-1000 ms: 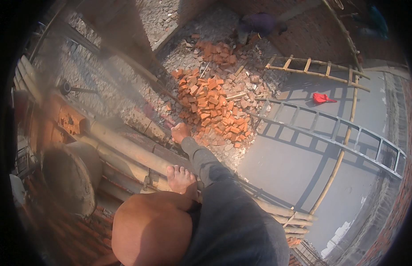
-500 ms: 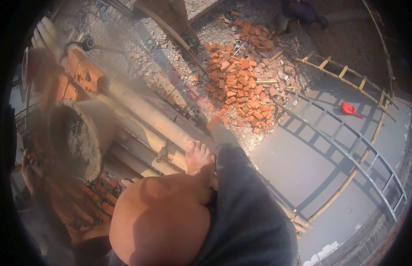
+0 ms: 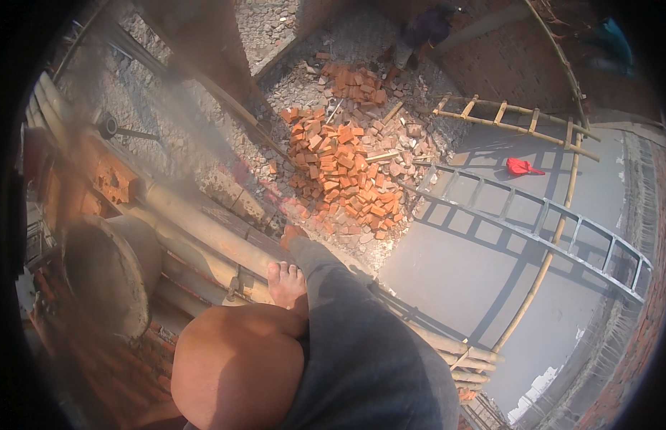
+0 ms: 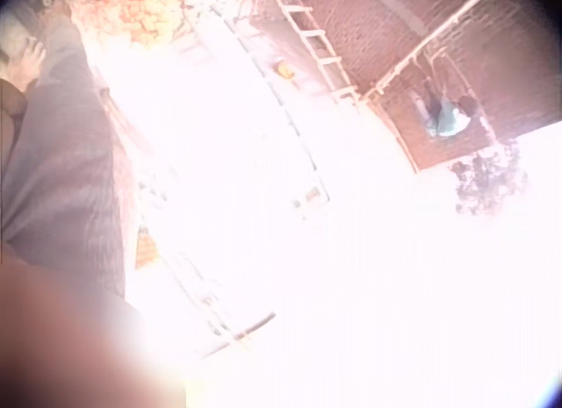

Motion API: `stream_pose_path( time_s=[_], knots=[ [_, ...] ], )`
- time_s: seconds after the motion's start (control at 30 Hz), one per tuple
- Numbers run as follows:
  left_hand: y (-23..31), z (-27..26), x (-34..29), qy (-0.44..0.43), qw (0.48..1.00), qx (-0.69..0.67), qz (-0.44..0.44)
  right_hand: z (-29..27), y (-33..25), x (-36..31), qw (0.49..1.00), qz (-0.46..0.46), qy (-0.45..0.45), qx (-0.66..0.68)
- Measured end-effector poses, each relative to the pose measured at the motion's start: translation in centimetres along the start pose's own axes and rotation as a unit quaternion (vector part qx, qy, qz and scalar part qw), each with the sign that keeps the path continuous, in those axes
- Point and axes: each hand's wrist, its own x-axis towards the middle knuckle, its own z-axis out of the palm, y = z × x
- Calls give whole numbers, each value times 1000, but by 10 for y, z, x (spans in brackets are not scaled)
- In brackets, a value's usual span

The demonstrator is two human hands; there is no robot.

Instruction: The person scoops mortar from a bucket with a trowel, applies it to a brick, and places the brick onto a wall under construction. The person repeats this process, adding bricks to the wall and tapping them into place.

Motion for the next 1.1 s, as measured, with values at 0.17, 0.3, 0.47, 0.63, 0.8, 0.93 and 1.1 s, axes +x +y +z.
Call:
stream_pose_path(
  time_s=[0.17,0.3,0.47,0.63,0.8,0.93,1.1],
  knots=[
    [19,17,-18,93,327,791,509,-6,5,-2,999,28,-42,-2],
    [27,22,-16,137,-22,822,552,-15,-1,-7,996,74,-50,11],
    [32,15,-27,118,-111,822,546,-32,-17,-16,998,44,-27,-19],
    [29,5,-25,108,-164,828,525,-43,-22,-18,998,31,-49,-15],
    [24,-5,-20,91,-312,833,448,-32,-16,-14,999,40,-29,3],
    [30,-5,-29,31,-163,854,492,-23,-11,-9,999,37,-14,-19],
    [21,4,-11,96,-609,743,259,-23,-2,-3,999,41,13,-22]
  ],
)
